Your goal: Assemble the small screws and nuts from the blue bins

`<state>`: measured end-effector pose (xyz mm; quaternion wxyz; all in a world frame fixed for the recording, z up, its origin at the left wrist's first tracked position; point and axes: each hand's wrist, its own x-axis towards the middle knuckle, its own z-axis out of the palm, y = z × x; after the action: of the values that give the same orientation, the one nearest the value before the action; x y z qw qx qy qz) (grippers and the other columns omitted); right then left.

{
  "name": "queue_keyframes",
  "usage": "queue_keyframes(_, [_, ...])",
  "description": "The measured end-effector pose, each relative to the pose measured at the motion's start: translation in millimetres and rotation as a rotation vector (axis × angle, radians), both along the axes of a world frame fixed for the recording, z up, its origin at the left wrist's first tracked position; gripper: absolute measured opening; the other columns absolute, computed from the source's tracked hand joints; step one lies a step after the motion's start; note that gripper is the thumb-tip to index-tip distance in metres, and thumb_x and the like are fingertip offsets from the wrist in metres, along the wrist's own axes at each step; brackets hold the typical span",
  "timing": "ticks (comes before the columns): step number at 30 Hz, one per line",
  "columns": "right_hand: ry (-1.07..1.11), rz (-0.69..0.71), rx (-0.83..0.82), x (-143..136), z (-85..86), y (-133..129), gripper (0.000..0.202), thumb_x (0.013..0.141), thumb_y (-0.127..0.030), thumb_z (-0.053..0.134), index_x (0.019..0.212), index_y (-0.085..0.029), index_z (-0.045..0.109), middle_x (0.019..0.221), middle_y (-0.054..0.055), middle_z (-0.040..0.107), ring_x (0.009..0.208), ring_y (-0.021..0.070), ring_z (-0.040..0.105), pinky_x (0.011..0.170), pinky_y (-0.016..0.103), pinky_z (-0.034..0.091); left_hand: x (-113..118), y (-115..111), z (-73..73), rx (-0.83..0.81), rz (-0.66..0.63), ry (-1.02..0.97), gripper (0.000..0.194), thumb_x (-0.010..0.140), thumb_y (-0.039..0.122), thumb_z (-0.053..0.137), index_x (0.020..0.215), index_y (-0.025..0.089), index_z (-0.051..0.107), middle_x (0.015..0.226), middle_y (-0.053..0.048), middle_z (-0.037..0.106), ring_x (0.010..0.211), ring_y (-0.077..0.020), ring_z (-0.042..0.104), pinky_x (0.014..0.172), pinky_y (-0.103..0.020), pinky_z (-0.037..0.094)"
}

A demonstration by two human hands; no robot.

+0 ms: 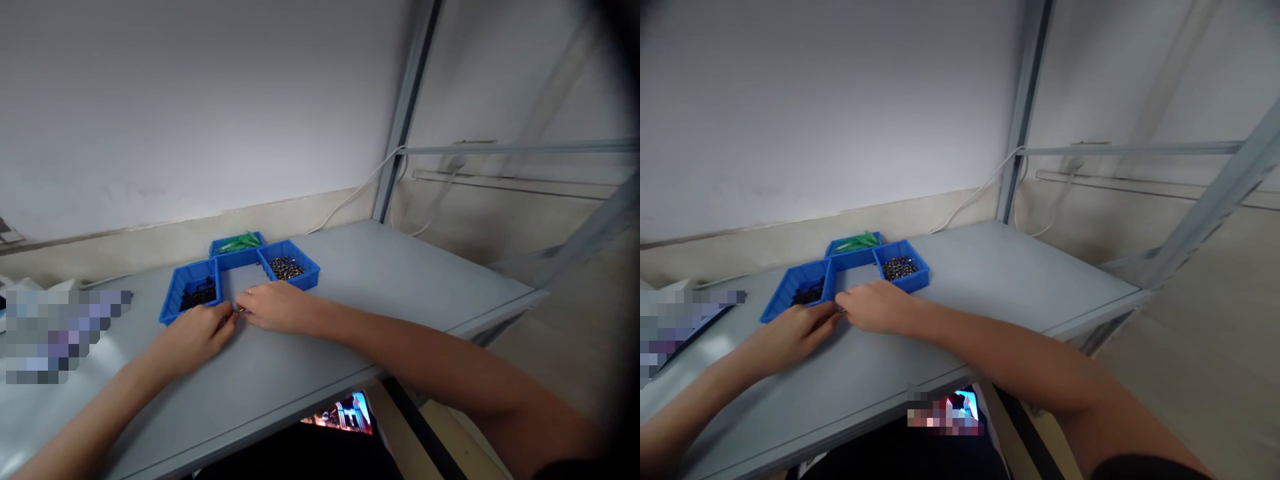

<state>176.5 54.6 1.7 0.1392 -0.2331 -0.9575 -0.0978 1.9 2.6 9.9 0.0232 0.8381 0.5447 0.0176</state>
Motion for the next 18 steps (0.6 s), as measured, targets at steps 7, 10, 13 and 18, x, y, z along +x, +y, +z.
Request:
queue_keyframes(7, [-0.089, 0.009, 0.036, 2.3, 4.4, -0.3, 0.017, 0.089, -0.019, 0.039, 0.094, -0.015, 0.055, 0.078, 0.003, 0.063, 0.067, 0.0163, 0.059, 0.049, 0.027, 0.033, -2.6, 2.1, -3.4, 0.003, 0.008, -0.038, 0.033, 0.091, 0.034, 0.028, 0.095, 0.015, 0.054, 0.071, -0.007, 0.064, 0.063, -0.0213, 0.061, 0.058, -0.031, 0.040])
queue_keyframes(10, [-0.113, 0.000, 0.001, 2.7, 7.9, -1.4, 0.021, 0.090, -0.021, 0.037, 0.093, -0.015, 0.056, 0.080, 0.004, 0.064, 0.069, 0.0173, 0.060, 0.052, 0.027, 0.037, -4.1, 3.1, -3.6, 0.027, 0.012, -0.057, 0.027, 0.089, 0.035, 0.032, 0.093, 0.017, 0.052, 0.067, -0.004, 0.062, 0.059, -0.0194, 0.059, 0.053, -0.027, 0.039])
queue_keyframes(13, [-0.113, -0.029, -0.034, 2.1, 9.5, -2.3, 0.025, 0.092, -0.025, 0.035, 0.094, -0.016, 0.058, 0.081, 0.005, 0.065, 0.069, 0.0168, 0.060, 0.056, 0.027, 0.040, -4.8, 3.5, -2.9, 0.066, -0.002, -0.071, 0.024, 0.089, 0.032, 0.033, 0.093, 0.018, 0.052, 0.071, -0.005, 0.064, 0.061, -0.0191, 0.060, 0.054, -0.027, 0.040])
queue_keyframes(18, [-0.092, -0.063, -0.051, 0.1, 5.5, -1.1, 0.027, 0.091, -0.027, 0.036, 0.095, -0.015, 0.059, 0.083, 0.007, 0.066, 0.072, 0.0182, 0.061, 0.060, 0.028, 0.043, -4.7, 3.9, -2.9, 0.060, 0.012, -0.080, 0.025, 0.089, 0.030, 0.033, 0.096, 0.018, 0.053, 0.078, -0.006, 0.066, 0.066, -0.0192, 0.062, 0.058, -0.027, 0.042])
